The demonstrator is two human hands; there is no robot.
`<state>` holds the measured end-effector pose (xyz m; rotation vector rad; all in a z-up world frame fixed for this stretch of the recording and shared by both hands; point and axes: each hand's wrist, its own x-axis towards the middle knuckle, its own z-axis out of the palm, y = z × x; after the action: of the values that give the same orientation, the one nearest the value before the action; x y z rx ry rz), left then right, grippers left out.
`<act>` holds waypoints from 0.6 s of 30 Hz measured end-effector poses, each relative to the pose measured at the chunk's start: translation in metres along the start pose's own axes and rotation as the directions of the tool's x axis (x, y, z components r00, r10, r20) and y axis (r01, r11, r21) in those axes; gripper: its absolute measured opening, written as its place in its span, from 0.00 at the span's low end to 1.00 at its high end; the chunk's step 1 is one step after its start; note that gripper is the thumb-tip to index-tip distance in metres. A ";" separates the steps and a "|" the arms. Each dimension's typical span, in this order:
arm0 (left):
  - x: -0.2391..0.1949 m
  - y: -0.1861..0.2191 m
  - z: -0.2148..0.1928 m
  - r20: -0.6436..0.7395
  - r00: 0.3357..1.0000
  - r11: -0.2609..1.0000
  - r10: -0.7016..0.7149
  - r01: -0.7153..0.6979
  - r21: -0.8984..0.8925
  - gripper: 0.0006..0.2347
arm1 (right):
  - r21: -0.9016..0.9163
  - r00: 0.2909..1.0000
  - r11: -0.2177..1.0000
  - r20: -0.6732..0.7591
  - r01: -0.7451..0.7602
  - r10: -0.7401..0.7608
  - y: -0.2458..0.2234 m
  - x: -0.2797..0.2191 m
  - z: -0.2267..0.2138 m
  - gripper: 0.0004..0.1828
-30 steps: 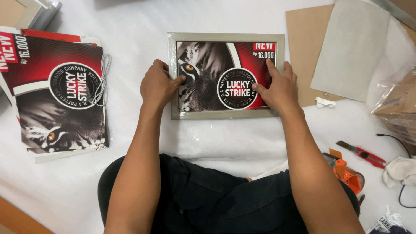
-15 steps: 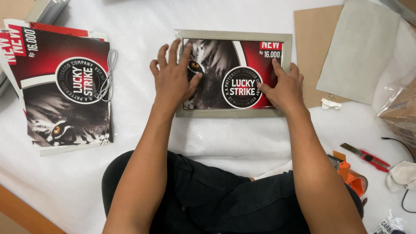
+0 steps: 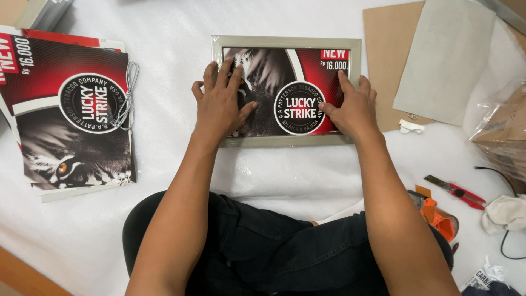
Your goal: Cleaning glass and assembling a picture frame with artwork.
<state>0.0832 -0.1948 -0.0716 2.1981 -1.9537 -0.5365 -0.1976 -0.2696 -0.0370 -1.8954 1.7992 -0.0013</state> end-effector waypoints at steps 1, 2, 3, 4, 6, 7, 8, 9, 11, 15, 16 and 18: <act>0.000 0.000 0.000 0.001 1.000 1.000 0.001 -0.001 -0.001 0.35 | 0.000 1.000 1.000 0.000 -0.002 0.002 0.000 0.000 0.000 0.46; 0.000 0.000 -0.001 0.008 1.000 1.000 -0.001 0.001 0.001 0.35 | 0.000 1.000 1.000 -0.005 -0.002 0.002 -0.001 0.000 0.000 0.45; 0.000 0.000 -0.001 0.015 1.000 1.000 -0.004 0.004 0.003 0.36 | 0.000 1.000 1.000 -0.010 -0.002 0.002 -0.001 -0.001 0.000 0.45; 0.000 0.000 0.000 0.015 1.000 1.000 -0.004 0.004 0.003 0.36 | 0.000 1.000 1.000 -0.010 -0.002 0.002 0.000 0.000 0.000 0.45; 0.001 -0.002 0.002 0.007 1.000 1.000 0.002 -0.002 -0.015 0.36 | -0.001 1.000 1.000 0.007 -0.004 0.004 0.001 0.001 0.001 0.46; 0.001 -0.002 0.002 0.007 1.000 1.000 0.002 -0.002 -0.016 0.36 | -0.001 1.000 1.000 0.006 -0.004 0.004 0.001 0.001 0.001 0.46; 0.001 -0.001 0.002 0.007 1.000 1.000 0.003 -0.003 -0.018 0.36 | 0.006 1.000 1.000 0.003 -0.005 0.005 0.000 0.000 0.000 0.46; 0.001 -0.001 0.002 0.007 1.000 1.000 0.003 -0.003 -0.020 0.36 | 0.013 1.000 1.000 -0.001 -0.006 0.006 0.000 0.000 0.000 0.45; 0.001 -0.001 0.002 0.008 1.000 1.000 0.002 -0.002 -0.025 0.36 | 0.008 1.000 1.000 0.000 -0.007 0.007 0.000 0.000 0.000 0.45; 0.001 -0.001 0.000 0.006 1.000 1.000 0.006 -0.006 -0.028 0.36 | 0.002 1.000 1.000 0.005 -0.002 0.002 0.000 -0.001 -0.001 0.45; 0.001 -0.001 0.000 0.007 1.000 1.000 0.005 -0.005 -0.029 0.36 | 0.001 1.000 1.000 0.006 -0.002 0.002 -0.001 -0.001 -0.002 0.45; 0.001 0.000 0.000 0.002 1.000 1.000 0.004 -0.004 -0.025 0.36 | 0.010 1.000 1.000 0.010 -0.001 0.001 -0.002 -0.002 -0.003 0.46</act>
<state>0.0836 -0.1954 -0.0717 2.1795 -1.9406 -0.5596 -0.1974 -0.2684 -0.0334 -1.8840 1.7906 -0.0012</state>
